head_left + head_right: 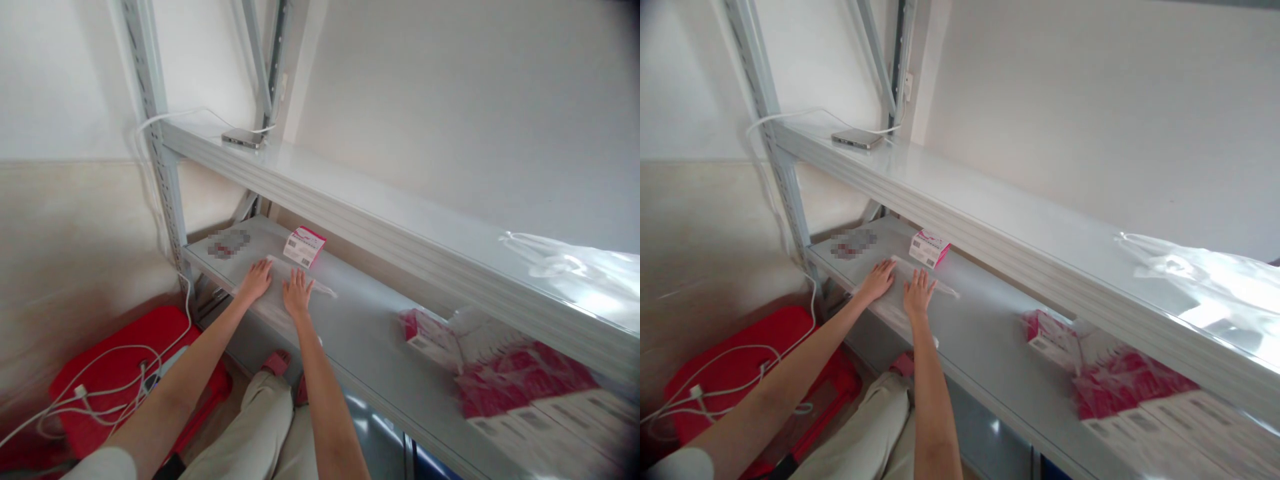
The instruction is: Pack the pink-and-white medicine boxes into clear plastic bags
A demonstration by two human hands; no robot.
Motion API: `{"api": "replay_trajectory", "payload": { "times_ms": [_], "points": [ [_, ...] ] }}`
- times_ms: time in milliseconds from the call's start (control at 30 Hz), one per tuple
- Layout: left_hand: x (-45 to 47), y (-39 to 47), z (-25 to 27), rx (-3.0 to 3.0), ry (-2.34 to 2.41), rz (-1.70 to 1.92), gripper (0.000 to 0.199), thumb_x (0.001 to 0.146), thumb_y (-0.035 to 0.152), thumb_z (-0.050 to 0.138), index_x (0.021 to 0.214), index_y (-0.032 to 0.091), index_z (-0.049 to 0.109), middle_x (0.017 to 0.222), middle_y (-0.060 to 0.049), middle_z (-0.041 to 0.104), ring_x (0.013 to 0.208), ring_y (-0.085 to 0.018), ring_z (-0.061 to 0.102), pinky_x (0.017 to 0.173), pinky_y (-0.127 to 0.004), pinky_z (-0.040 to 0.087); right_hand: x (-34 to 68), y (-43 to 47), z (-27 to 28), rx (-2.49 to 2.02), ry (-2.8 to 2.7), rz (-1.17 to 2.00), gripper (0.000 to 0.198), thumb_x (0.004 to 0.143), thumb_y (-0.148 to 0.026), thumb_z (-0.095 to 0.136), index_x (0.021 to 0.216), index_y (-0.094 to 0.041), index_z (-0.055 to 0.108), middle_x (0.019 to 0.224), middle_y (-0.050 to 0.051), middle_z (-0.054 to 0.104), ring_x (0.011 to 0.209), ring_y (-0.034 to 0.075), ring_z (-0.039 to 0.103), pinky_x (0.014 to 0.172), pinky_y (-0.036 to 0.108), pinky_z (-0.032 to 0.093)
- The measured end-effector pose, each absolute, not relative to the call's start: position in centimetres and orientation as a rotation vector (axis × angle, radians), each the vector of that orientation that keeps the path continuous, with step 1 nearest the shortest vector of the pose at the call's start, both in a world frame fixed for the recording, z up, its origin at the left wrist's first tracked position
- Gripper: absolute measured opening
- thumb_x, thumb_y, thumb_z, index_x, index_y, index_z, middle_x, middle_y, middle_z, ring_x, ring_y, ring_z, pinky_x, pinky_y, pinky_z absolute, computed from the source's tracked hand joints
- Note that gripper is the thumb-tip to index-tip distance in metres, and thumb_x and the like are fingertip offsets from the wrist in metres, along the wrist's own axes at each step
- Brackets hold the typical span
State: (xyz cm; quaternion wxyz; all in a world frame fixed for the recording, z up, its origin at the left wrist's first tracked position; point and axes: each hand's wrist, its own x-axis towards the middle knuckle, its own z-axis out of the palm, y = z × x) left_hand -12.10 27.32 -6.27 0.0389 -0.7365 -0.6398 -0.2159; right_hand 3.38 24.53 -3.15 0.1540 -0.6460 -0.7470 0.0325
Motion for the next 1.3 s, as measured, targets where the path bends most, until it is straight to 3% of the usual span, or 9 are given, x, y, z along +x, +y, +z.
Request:
{"api": "replay_trajectory", "payload": {
  "times_ms": [233, 333, 433, 500, 600, 767, 900, 1133, 1300],
  "points": [
    [-12.1, 27.7, -6.5, -2.272, -1.968, -0.615, 0.058, 0.094, 0.025, 0.036, 0.149, 0.011, 0.024, 0.148, -0.013, 0.036, 0.137, -0.029, 0.032, 0.112, -0.047, 0.028, 10.5, 25.8, -4.2, -2.108, -2.017, 0.154, 0.055, 0.098, -0.04, 0.019, 0.147, -0.017, 0.029, 0.155, 0.008, 0.023, 0.144, 0.021, 0.017, 0.114, 0.053, 0.001],
    [-12.0, 27.3, -5.8, -2.249, -1.97, -0.608, 0.054, 0.095, 0.027, 0.033, 0.147, 0.012, 0.028, 0.148, -0.015, 0.036, 0.138, -0.03, 0.031, 0.112, -0.053, 0.025, 13.1, 25.5, -4.3, -2.167, -1.961, 0.136, 0.057, 0.098, -0.041, 0.018, 0.148, -0.017, 0.028, 0.156, 0.007, 0.021, 0.144, 0.021, 0.016, 0.115, 0.051, 0.002],
    [-11.7, 26.1, -4.2, -2.131, -1.909, -0.72, 0.05, 0.095, 0.024, 0.032, 0.142, 0.01, 0.037, 0.147, -0.018, 0.037, 0.138, -0.032, 0.029, 0.112, -0.062, 0.014, 14.0, 25.3, -4.4, -2.189, -1.934, 0.126, 0.057, 0.098, -0.042, 0.018, 0.148, -0.017, 0.026, 0.156, 0.009, 0.021, 0.144, 0.022, 0.016, 0.114, 0.054, 0.004],
    [-11.3, 25.0, -2.8, -2.178, -1.743, -0.776, 0.046, 0.093, 0.019, 0.034, 0.137, 0.011, 0.045, 0.146, -0.017, 0.038, 0.14, -0.03, 0.027, 0.115, -0.06, 0.008, 14.1, 25.2, -4.5, -2.188, -1.927, 0.119, 0.057, 0.098, -0.041, 0.019, 0.148, -0.016, 0.026, 0.156, 0.01, 0.021, 0.144, 0.023, 0.016, 0.113, 0.056, 0.005],
    [-9.6, 23.3, -1.2, -2.426, -1.437, -0.744, 0.042, 0.093, 0.015, 0.036, 0.131, 0.017, 0.053, 0.147, -0.01, 0.04, 0.141, -0.023, 0.025, 0.119, -0.05, 0.009, 13.9, 25.2, -4.5, -2.178, -1.922, 0.118, 0.056, 0.097, -0.041, 0.02, 0.148, -0.016, 0.027, 0.155, 0.01, 0.021, 0.144, 0.024, 0.015, 0.112, 0.057, 0.005],
    [-5.3, 21.4, -1.4, -2.612, -1.446, -0.737, 0.05, 0.098, 0.037, 0.037, 0.142, 0.014, 0.038, 0.153, -0.013, 0.027, 0.144, -0.026, 0.015, 0.115, -0.05, 0.019, 13.9, 25.0, -4.4, -2.148, -1.906, 0.143, 0.057, 0.097, -0.042, 0.021, 0.148, -0.016, 0.027, 0.155, 0.011, 0.021, 0.144, 0.024, 0.014, 0.112, 0.057, 0.004],
    [-3.9, 21.2, -3.5, -2.859, -1.425, -0.536, 0.056, 0.097, 0.047, 0.036, 0.146, 0.021, 0.031, 0.153, -0.011, 0.026, 0.143, -0.027, 0.017, 0.113, -0.054, 0.018, 14.0, 24.9, -4.4, -2.14, -1.885, 0.163, 0.057, 0.097, -0.042, 0.021, 0.148, -0.017, 0.027, 0.155, 0.01, 0.022, 0.144, 0.024, 0.014, 0.112, 0.056, 0.004],
    [-4.3, 20.8, -3.8, -2.874, -1.351, -0.689, 0.057, 0.098, 0.043, 0.034, 0.15, 0.023, 0.02, 0.154, -0.009, 0.024, 0.144, -0.022, 0.017, 0.116, -0.05, 0.012, 13.6, 24.6, -4.0, -2.075, -1.843, 0.197, 0.056, 0.097, -0.041, 0.023, 0.147, -0.017, 0.029, 0.154, 0.011, 0.025, 0.143, 0.023, 0.017, 0.113, 0.055, 0.005],
    [-3.8, 18.9, -1.8, -2.842, -1.217, -0.831, 0.052, 0.098, 0.037, 0.036, 0.148, 0.025, 0.027, 0.152, -0.006, 0.031, 0.143, -0.019, 0.021, 0.117, -0.046, 0.014, 16.1, 24.1, -2.7, -1.958, -1.635, 0.121, 0.054, 0.097, -0.026, 0.013, 0.149, -0.021, 0.021, 0.155, 0.007, 0.025, 0.139, 0.016, 0.028, 0.111, 0.045, 0.021]
  ]
}}
